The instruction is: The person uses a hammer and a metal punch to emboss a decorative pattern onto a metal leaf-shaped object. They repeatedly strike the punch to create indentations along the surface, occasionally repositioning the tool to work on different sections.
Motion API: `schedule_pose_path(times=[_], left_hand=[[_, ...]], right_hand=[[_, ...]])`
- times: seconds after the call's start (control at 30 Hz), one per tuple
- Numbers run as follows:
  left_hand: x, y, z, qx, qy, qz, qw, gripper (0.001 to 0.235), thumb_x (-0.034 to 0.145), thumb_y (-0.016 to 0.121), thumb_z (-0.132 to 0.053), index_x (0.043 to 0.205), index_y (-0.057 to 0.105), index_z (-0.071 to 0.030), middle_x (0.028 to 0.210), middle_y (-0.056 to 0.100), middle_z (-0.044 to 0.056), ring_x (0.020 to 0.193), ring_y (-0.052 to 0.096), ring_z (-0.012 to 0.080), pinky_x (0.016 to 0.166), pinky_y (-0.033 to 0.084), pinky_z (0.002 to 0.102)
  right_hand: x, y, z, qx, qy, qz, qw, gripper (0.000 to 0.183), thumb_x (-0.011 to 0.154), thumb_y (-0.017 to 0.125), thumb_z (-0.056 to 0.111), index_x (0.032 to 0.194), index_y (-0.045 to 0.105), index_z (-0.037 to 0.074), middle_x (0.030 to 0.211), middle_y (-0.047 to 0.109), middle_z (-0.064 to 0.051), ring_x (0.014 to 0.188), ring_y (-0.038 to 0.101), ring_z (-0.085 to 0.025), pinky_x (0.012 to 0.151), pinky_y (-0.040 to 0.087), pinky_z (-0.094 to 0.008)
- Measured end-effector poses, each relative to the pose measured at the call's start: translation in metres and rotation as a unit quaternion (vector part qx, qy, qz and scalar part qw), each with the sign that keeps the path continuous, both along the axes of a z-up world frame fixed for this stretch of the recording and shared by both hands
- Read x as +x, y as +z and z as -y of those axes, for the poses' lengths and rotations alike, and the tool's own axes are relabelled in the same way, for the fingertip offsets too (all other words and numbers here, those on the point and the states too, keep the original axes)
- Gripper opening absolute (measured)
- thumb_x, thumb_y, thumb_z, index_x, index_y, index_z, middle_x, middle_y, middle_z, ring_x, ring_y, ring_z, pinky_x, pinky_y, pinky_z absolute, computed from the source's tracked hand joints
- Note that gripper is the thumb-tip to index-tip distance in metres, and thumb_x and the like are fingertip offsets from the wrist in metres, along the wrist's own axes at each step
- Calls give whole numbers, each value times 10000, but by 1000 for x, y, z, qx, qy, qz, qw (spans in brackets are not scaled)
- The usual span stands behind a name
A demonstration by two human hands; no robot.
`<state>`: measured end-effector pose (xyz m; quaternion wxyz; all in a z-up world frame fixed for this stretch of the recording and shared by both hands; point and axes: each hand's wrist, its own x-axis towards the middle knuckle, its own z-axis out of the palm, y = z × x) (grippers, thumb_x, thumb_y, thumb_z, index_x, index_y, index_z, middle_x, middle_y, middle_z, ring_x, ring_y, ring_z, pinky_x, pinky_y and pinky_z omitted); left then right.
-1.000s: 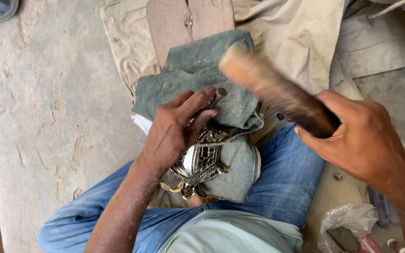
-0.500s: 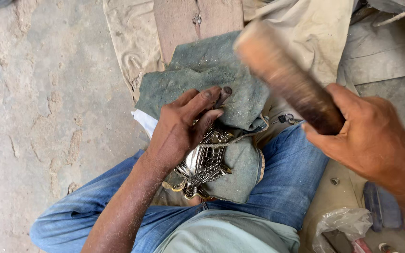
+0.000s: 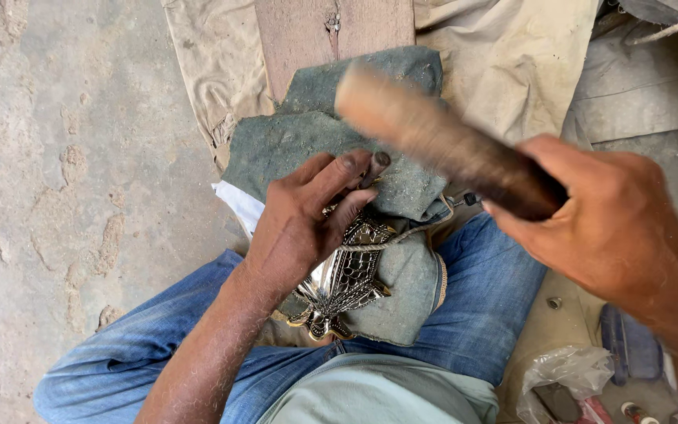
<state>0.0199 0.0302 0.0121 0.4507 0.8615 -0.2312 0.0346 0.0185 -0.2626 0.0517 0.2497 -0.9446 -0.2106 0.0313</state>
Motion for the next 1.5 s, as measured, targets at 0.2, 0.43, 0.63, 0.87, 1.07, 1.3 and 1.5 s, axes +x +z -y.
schedule_pose_path(times=[0.2, 0.43, 0.63, 0.87, 1.07, 1.3, 1.5], left_hand=[[-2, -3, 1, -15, 20, 9, 1000, 313, 974, 750, -128, 1259, 631, -74, 1031, 688, 124, 857, 727, 274, 739, 596, 379], [-47, -3, -35, -131, 129, 98, 978, 304, 969, 831, -94, 1217, 658, -69, 1182, 737, 103, 921, 767, 147, 701, 668, 242], [-85, -46, -98, -174, 280, -79, 941, 258, 892, 837, -16, 1054, 643, 36, 944, 722, 93, 791, 667, 100, 675, 555, 223], [-147, -96, -107, -263, 260, -138, 919, 210, 851, 798, 8, 972, 628, 27, 992, 716, 80, 894, 691, 90, 799, 617, 244], [-190, -88, -90, -237, 152, -165, 945, 256, 884, 622, 31, 1136, 595, -7, 1025, 700, 115, 908, 698, 215, 809, 580, 359], [-195, -90, -74, -123, 164, -136, 969, 591, 823, 812, -181, 1293, 521, 28, 985, 637, 191, 852, 652, 365, 742, 533, 444], [-186, -93, -77, -135, 156, -125, 970, 296, 872, 690, -33, 1168, 676, -17, 965, 698, 162, 893, 689, 353, 765, 547, 437]], right_hand=[[6, 34, -17, 52, -115, -49, 991, 206, 978, 772, 125, 805, 684, 54, 693, 652, -42, 587, 646, -143, 573, 520, -304], [-17, -55, 8, 68, -220, -209, 950, 432, 757, 878, 201, 1054, 627, 14, 747, 722, -106, 636, 682, -212, 566, 570, -339], [-83, -172, 6, 111, -246, -214, 939, 764, 739, 836, 136, 1421, 513, 16, 1011, 730, -148, 847, 724, -245, 705, 588, -324], [-127, -158, -33, 218, -233, -116, 940, 387, 815, 670, -11, 1201, 698, -8, 994, 754, -122, 870, 716, -163, 723, 590, -262], [-79, -73, -89, 280, -220, 42, 933, 198, 1031, 638, -1, 1211, 693, -61, 1048, 724, -136, 751, 674, -133, 648, 540, -247], [-15, -52, -144, 317, -100, -17, 943, 255, 1084, 625, 90, 1289, 688, -48, 1007, 722, -84, 641, 639, -93, 549, 501, -220], [-10, -69, -149, 258, -130, -27, 957, 256, 1070, 654, 145, 1222, 734, -46, 767, 667, -32, 574, 613, -72, 481, 440, -208]])
